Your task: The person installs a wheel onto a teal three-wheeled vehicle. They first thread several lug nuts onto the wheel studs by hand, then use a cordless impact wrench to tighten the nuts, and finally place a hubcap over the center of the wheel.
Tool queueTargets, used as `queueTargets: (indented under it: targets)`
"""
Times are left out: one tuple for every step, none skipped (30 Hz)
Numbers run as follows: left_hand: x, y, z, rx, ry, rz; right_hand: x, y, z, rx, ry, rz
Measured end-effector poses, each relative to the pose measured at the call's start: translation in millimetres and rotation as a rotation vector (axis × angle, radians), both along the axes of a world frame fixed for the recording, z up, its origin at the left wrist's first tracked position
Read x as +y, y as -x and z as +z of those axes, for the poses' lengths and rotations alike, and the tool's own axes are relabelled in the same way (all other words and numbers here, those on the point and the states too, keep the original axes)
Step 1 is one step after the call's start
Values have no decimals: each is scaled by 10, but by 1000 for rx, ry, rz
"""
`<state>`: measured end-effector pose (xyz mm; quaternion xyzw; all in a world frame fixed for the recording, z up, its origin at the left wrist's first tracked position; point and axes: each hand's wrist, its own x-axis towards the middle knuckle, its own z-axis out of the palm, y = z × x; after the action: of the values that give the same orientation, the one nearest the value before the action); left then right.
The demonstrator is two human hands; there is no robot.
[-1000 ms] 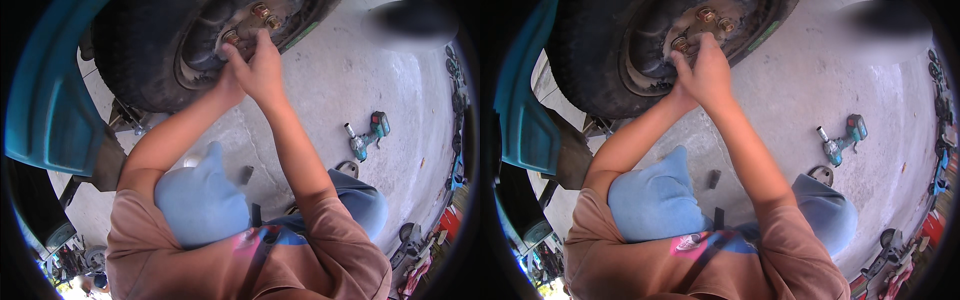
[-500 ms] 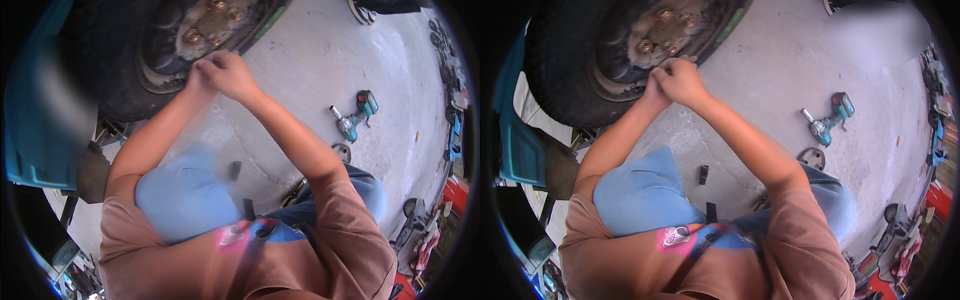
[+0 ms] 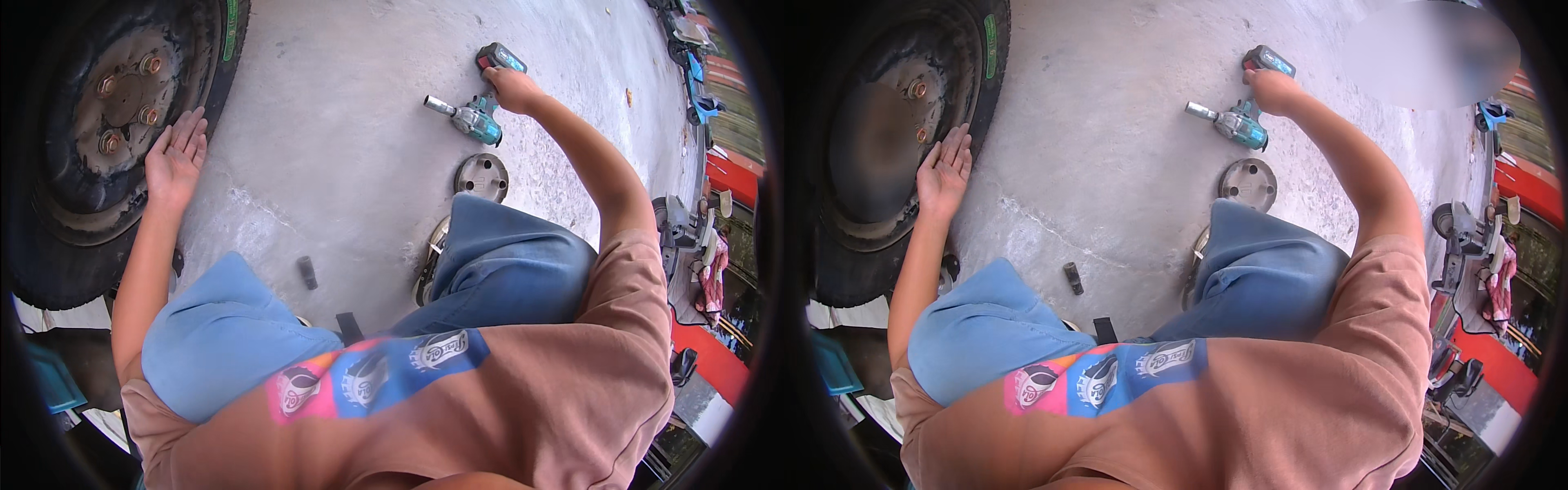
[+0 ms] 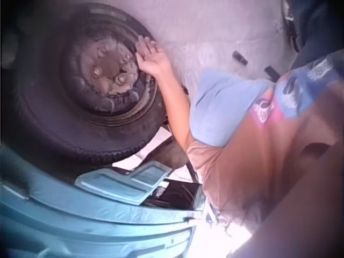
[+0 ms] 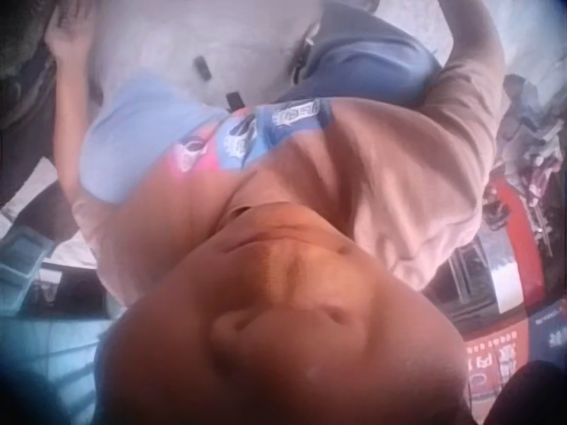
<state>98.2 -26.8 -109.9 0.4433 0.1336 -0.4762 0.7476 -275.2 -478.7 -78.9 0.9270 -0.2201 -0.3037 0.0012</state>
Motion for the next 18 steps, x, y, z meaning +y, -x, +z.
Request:
queueTargets:
  targets:
    - [12, -9, 2, -13, -22, -1, -104, 168, -73, 43, 42, 120]
    - [25, -12, 2, -29, -49, 2, -175, 294, -185, 86, 80, 242]
    - [36, -11, 14, -44, -69, -3, -231, 373, -317, 51, 77, 314]
    - [43, -8, 26, -59, -88, -8, -285, 444, -446, 16, 75, 385]
    - [19, 2, 47, -73, -105, -17, -321, 485, -515, -19, 76, 452]
    - [1, 26, 70, -76, -143, -10, -345, 523, -587, -8, 118, 532]
    - [-10, 62, 97, -78, -173, -31, -335, 545, -687, -21, 81, 505]
    - [-10, 94, 142, -84, -204, -46, -336, 557, -851, -38, 46, 483]
    - [-26, 125, 187, -87, -230, -63, -331, 544, -923, -52, 14, 459]
    - [-55, 169, 234, -117, -253, -102, -336, 549, -970, -20, 4, 489]
    - [-84, 203, 290, -136, -273, -146, -336, 534, -1041, -98, -3, 519]
    - [-115, 229, 351, -154, -295, -190, -374, 548, -1068, -73, -12, 504]
    - [-153, 250, 410, -172, -317, -234, -399, 573, -1094, -48, -23, 489]
    - [-190, 279, 453, -197, -330, -256, -414, 598, -1095, -84, -41, 488]
    - [-235, 293, 498, -217, -335, -284, -432, 630, -1089, -119, -60, 487]
    - [-281, 301, 542, -236, -340, -313, -438, 660, -1088, -153, -79, 486]
    - [-296, 330, 572, -253, -349, -338, -383, 660, -1065, -193, -111, 463]
    - [-321, 351, 580, -268, -338, -361, -320, 663, -1042, -232, -143, 439]
